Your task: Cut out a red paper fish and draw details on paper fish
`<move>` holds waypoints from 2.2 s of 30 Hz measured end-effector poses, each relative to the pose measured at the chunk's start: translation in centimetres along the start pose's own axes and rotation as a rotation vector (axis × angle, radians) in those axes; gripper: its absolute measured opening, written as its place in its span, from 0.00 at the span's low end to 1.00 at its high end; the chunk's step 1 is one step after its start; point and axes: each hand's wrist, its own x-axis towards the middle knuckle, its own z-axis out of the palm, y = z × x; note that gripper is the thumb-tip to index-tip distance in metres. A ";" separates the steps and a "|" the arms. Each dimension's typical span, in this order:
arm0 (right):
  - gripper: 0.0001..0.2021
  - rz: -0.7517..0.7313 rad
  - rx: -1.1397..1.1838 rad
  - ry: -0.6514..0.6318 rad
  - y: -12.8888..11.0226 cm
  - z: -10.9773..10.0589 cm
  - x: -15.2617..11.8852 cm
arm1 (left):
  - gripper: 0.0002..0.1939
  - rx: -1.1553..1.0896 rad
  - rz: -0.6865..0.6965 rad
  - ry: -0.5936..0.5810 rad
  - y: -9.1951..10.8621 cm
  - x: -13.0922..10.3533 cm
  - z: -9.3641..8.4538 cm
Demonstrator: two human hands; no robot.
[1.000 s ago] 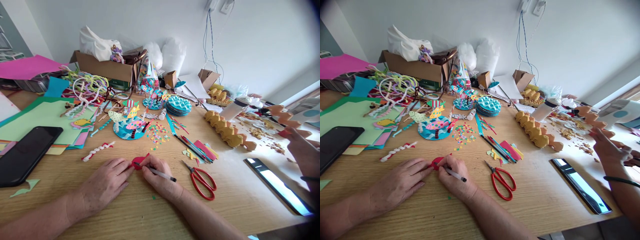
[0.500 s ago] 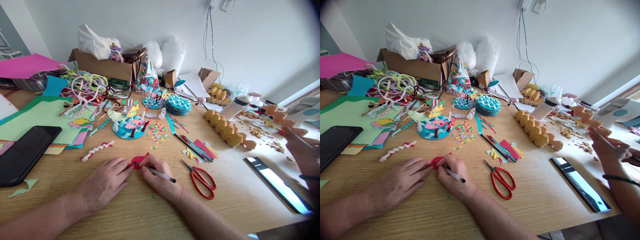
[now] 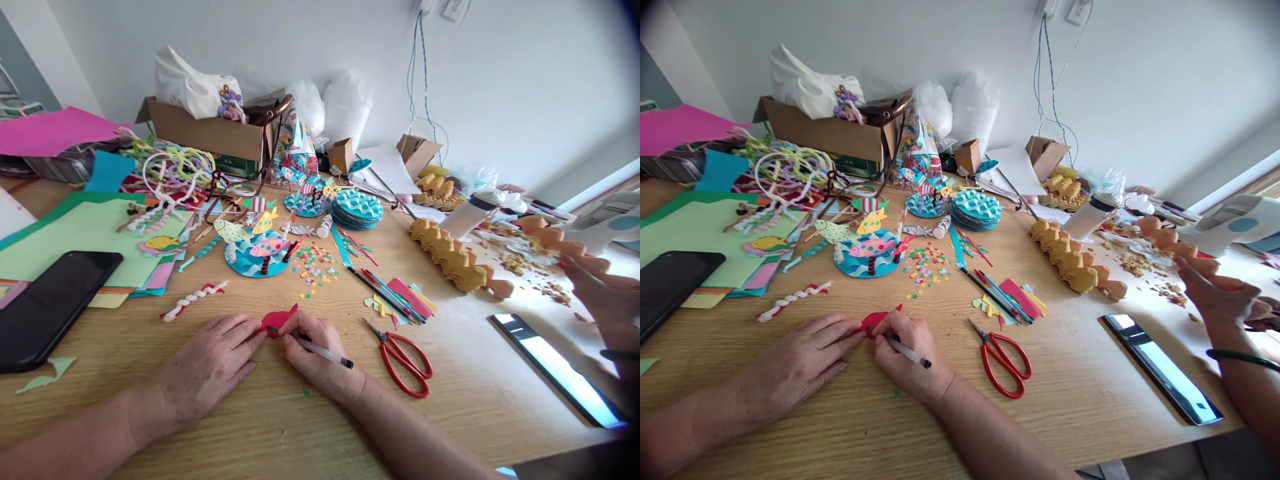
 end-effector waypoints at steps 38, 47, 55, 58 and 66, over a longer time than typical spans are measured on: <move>0.05 -0.025 -0.044 0.047 0.0 0.0 -0.3 | 0.16 -0.003 -0.001 -0.001 0.0 0.1 -0.1; 0.04 -0.025 -0.026 0.009 -0.2 -0.2 -0.2 | 0.16 0.020 0.015 0.011 0.0 0.0 0.0; 0.04 -0.006 -0.004 0.009 -0.3 -0.1 -0.1 | 0.17 -0.027 0.009 0.011 0.0 0.1 -0.3; 0.05 0.001 -0.017 0.031 0.1 0.0 -0.1 | 0.17 -0.030 0.003 0.022 0.0 0.1 -0.3; 0.06 0.026 -0.033 0.079 0.7 0.3 -0.1 | 0.17 -0.016 -0.007 0.028 0.0 -0.3 -0.2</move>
